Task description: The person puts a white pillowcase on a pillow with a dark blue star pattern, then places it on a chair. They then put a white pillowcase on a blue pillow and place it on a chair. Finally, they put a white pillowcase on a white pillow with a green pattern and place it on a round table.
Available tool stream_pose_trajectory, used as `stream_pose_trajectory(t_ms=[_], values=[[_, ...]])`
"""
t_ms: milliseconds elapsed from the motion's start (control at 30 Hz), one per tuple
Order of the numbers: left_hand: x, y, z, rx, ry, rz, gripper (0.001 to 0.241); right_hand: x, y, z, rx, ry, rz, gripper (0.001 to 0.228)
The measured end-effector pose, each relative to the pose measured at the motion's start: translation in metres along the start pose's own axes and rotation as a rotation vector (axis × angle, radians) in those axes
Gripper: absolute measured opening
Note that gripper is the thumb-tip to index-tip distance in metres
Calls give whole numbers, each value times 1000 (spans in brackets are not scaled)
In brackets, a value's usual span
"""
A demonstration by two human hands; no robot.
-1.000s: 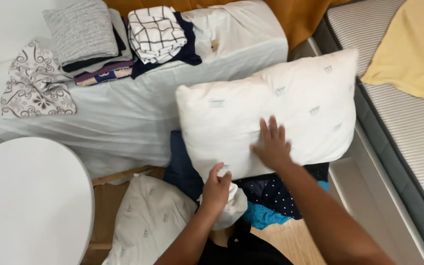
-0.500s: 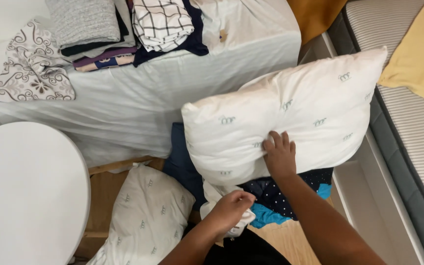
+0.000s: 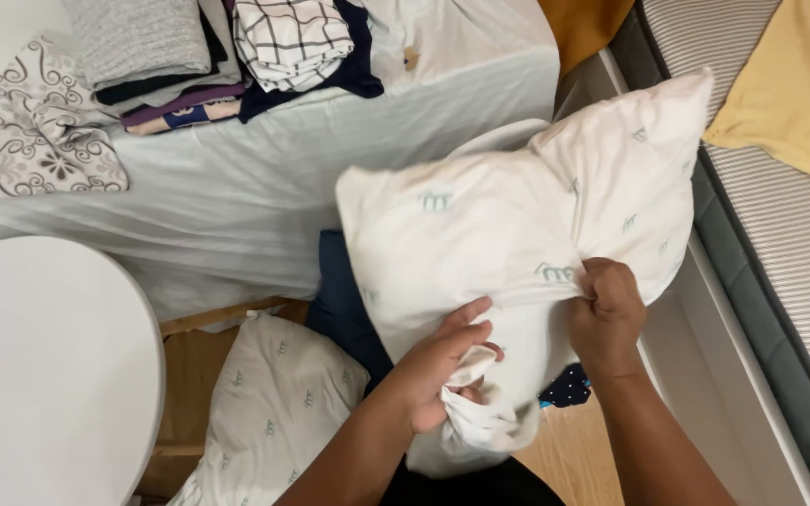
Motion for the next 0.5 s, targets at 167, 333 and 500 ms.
stream_pose_trajectory(t_ms=[167,333,500], values=[[-41,37,-41,-60,-103,237,67,60,-39,6,-32,-216,-278,48],[-113,58,-90,46,-284,513,46,113,-116,37,427,-224,-984,76],[-129,65,-151,14,-354,477,33,127,-101,15,504,-376,-1098,61]])
Point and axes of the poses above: each hand's wrist, its own y-axis towards the middle knuckle, its own x-axis out of the palm, z = x × y, the point moved 6 cm from there along y, towards the middle knuckle, and after that the axes turned 13 degrees about y, right-handed, at the moved point
